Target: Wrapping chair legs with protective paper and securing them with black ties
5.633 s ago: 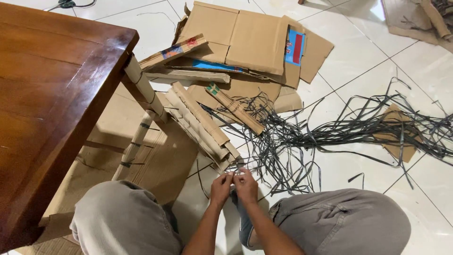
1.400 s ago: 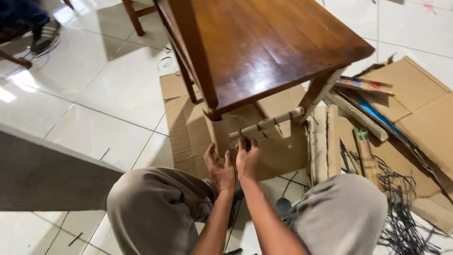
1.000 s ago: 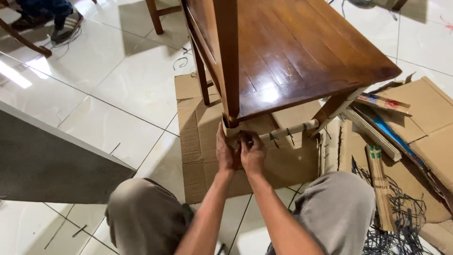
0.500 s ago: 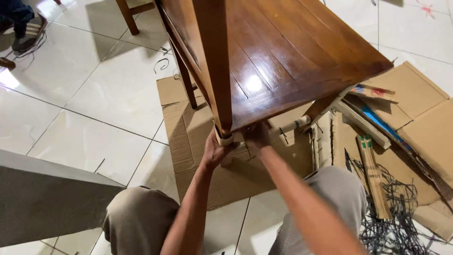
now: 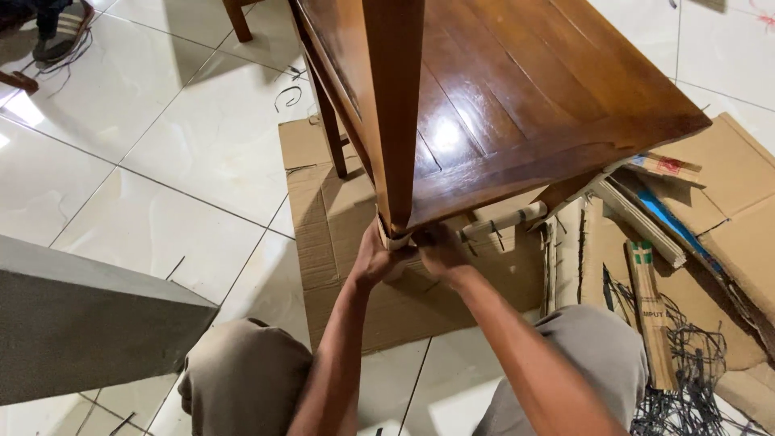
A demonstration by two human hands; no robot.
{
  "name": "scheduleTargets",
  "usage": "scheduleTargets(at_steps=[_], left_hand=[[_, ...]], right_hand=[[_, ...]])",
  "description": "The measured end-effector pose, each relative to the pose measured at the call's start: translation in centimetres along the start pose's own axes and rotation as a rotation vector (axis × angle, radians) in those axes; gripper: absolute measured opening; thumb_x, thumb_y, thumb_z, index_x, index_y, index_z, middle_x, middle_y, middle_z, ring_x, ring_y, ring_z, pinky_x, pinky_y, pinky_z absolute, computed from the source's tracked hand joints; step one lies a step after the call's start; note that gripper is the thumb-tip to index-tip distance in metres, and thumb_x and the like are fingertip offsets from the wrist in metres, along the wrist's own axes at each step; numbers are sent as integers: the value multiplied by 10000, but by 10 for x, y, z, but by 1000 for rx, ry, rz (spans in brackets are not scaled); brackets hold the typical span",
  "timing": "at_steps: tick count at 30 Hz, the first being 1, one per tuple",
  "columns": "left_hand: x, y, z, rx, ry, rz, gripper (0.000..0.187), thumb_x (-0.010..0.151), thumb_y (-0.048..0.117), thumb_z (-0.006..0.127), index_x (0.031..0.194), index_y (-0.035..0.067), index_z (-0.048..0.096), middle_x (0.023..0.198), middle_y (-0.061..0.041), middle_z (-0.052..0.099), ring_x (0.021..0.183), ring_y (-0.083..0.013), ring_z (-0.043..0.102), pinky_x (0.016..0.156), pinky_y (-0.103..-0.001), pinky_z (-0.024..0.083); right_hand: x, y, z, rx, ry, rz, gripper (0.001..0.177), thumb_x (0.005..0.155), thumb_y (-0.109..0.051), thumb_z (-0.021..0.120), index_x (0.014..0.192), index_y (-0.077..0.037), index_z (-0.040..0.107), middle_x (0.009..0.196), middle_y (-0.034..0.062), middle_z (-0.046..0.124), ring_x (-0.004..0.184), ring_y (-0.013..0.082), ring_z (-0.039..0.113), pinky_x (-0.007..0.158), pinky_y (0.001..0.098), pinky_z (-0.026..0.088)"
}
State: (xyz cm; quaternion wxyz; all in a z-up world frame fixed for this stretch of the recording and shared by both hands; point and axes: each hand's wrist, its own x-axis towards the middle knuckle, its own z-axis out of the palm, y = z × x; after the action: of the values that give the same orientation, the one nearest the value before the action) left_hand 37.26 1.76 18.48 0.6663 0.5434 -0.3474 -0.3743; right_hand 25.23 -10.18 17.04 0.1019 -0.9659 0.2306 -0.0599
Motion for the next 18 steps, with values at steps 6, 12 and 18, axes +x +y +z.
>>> scheduleTargets(at_steps=[6, 12, 18], left_hand=[[6, -26, -12, 1, 0, -22, 595, 569, -62, 786, 1130, 89, 661, 1017, -114, 680, 1034, -243, 604, 932, -440, 513], [1, -21, -14, -94, -108, 106, 699, 637, 22, 841, 1298, 33, 615, 1213, -150, 695, 1158, -250, 588, 1035, -489, 497], [1, -45, -14, -119, -60, 209, 727, 860, 258, 849, 1454, -11, 525, 1367, -260, 618, 1303, -257, 506, 1100, -488, 440]], right_hand=[[-15, -34, -54, 549, -130, 198, 323, 860, -306, 702, 1059, -56, 743, 995, 235, 736, 1024, 422, 717, 823, 520, 596], [-10, -68, -110, 802, -186, 174, 489, 862, -391, 755, 1110, 30, 737, 1139, 304, 727, 1127, 504, 667, 965, 598, 526], [-8, -78, -107, 672, -235, 238, 657, 840, -599, 723, 1114, -3, 766, 1204, 232, 740, 1221, 407, 660, 1093, 526, 476]])
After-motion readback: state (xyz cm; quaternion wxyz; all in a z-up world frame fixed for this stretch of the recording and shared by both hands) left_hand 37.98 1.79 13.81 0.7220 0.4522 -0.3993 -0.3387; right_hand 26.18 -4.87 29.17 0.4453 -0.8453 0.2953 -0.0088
